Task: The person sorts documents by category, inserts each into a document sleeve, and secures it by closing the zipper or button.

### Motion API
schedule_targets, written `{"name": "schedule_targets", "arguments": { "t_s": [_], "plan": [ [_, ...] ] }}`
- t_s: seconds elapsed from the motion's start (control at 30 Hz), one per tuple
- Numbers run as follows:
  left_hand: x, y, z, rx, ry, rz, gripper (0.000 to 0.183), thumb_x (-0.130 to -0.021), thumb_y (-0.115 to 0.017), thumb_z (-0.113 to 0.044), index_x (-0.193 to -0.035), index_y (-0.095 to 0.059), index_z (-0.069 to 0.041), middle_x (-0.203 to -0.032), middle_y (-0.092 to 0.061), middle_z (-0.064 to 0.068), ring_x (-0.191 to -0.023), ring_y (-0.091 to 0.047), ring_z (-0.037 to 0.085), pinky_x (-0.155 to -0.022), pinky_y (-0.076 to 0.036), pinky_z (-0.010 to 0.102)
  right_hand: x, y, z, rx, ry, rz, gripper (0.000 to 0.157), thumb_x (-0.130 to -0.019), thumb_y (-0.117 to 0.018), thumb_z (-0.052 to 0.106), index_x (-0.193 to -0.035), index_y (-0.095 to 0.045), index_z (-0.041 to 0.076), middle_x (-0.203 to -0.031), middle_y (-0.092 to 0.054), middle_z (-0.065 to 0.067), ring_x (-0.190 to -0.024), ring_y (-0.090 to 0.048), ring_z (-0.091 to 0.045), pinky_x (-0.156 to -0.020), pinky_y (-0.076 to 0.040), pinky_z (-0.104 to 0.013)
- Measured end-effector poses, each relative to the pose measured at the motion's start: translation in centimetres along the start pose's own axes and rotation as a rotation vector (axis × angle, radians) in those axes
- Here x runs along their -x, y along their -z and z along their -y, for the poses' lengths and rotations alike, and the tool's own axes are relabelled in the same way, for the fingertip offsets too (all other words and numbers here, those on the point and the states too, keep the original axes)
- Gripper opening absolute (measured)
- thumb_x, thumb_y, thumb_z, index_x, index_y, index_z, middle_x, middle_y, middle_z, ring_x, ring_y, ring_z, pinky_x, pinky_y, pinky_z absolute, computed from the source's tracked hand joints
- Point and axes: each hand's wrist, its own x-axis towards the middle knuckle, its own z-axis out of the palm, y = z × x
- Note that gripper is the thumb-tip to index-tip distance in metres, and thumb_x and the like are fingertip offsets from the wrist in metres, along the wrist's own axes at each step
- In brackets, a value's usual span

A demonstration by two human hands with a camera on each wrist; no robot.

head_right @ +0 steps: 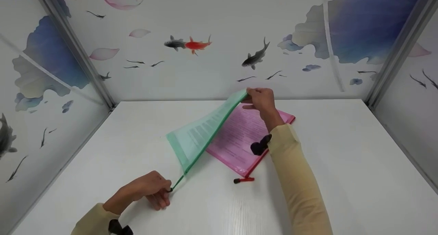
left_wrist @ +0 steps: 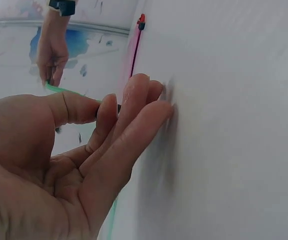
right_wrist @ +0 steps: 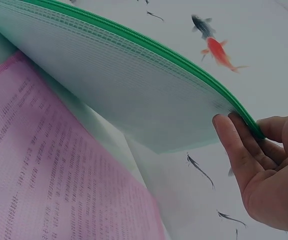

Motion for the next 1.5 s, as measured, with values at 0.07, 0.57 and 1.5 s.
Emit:
{"name": "schedule_targets", "arguments": {
  "t_s": [0.07, 0.57, 1.5],
  "plan": [
    [0.1, 0.3, 0.0, -0.029, 0.013, -0.009, 0.032, -0.089, -0.055, -0.018, -0.07, -0.073, -0.001, -0.061, -0.072, 0.006, -0.05, -0.067, 0.011, -0.05, -0.057, 0.025, 0.0, 0.1, -0.2, -0.005, 0.002, 0.011, 0.054, -0.104, -0.053, 0.028, -0.142, -0.047, -0.01, -0.08, -0.074, 0.008, -0.08, -0.075, -0.006, -0.074, -0.061, -0.024],
    [0.1, 0.8, -0.3, -0.133, -0.049, -0.125, 0.033, -0.09, -0.054, -0.023, -0.065, -0.07, -0.007, -0.057, -0.069, 0.002, -0.05, -0.064, 0.009, -0.048, -0.051, 0.022, -0.1, -1.8, -1.3, -0.001, -0.033, 0.014, 0.052, -0.105, -0.051, 0.029, -0.144, -0.048, -0.005, -0.099, -0.071, 0.0, -0.085, -0.074, -0.008, -0.082, -0.061, -0.029],
    [-2.4, 1.3, -1.6, 0.079, -0.101, -0.153, 0.036, -0.101, -0.054, -0.031, -0.109, -0.066, 0.002, -0.082, -0.075, 0.014, -0.065, -0.072, 0.02, -0.059, -0.062, 0.035, 0.2, -7.8, -7.4, 0.175, -0.115, 0.249, 0.065, -0.103, -0.052, 0.022, -0.159, -0.022, 0.006, -0.165, -0.029, -0.012, -0.148, -0.038, -0.031, -0.116, -0.04, -0.046]
  ]
}}
